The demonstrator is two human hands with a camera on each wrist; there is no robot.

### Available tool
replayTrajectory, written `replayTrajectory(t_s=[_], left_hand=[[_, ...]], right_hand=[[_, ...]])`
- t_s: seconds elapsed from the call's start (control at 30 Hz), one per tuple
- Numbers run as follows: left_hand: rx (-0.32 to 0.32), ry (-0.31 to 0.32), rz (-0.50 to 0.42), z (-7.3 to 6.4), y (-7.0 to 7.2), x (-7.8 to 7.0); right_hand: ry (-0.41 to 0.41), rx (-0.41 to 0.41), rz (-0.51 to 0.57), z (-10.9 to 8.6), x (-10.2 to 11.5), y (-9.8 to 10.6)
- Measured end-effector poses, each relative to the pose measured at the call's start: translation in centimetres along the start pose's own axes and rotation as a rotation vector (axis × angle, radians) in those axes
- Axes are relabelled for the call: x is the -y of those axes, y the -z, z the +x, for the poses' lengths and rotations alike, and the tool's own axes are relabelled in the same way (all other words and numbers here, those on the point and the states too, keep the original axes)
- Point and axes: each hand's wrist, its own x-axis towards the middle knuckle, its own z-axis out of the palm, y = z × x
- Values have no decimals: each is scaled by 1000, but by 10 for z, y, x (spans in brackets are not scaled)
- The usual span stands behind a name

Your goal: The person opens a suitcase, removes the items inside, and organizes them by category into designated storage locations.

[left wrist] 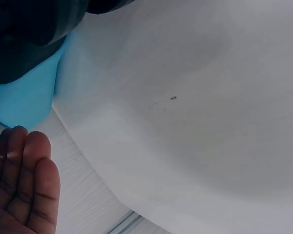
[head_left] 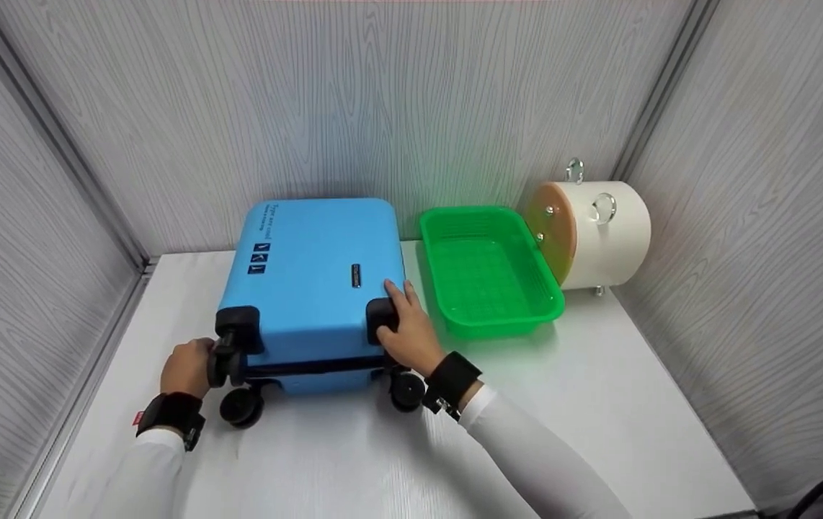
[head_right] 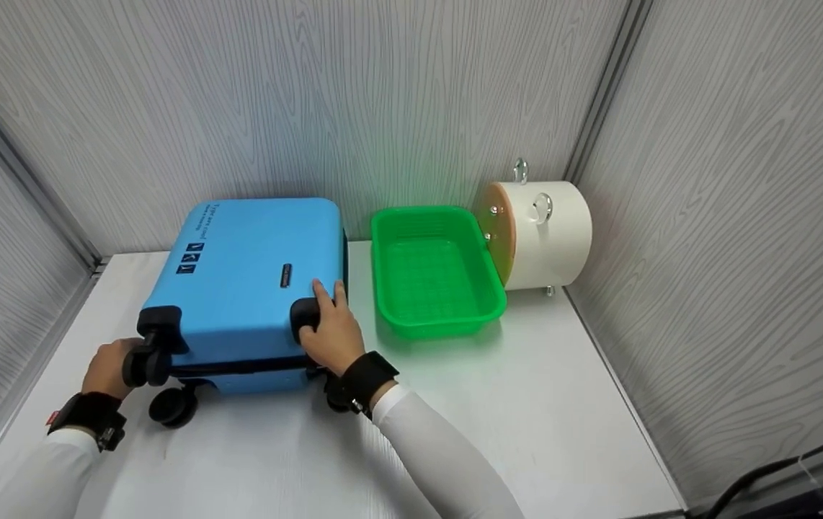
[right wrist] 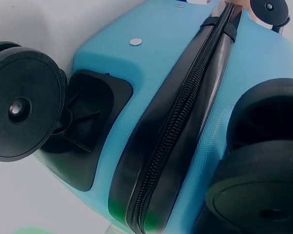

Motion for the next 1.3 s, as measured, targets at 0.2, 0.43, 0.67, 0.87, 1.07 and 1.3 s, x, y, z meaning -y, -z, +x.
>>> replayTrajectory(t_s=[0.2,0.43,0.67,0.87,1.07,1.3], left_hand=[[16,87,-42,6,13,-5],[-9,118,-278,25,45,-29],[299,185,-488,34,70,-61],[463,168,-292,39,76,-79],[569,142,-256,54,83,-91],[717,147,-264,72,90,-90]], right_hand=[[44,8,-15,3,-4,3],[7,81,151,8,-11,15],[-177,121,352,17,-24,18],[-269,194,408,29,-26,20],[-353,306,432,48,-20,30],[-386,416,326,67,-8,41]])
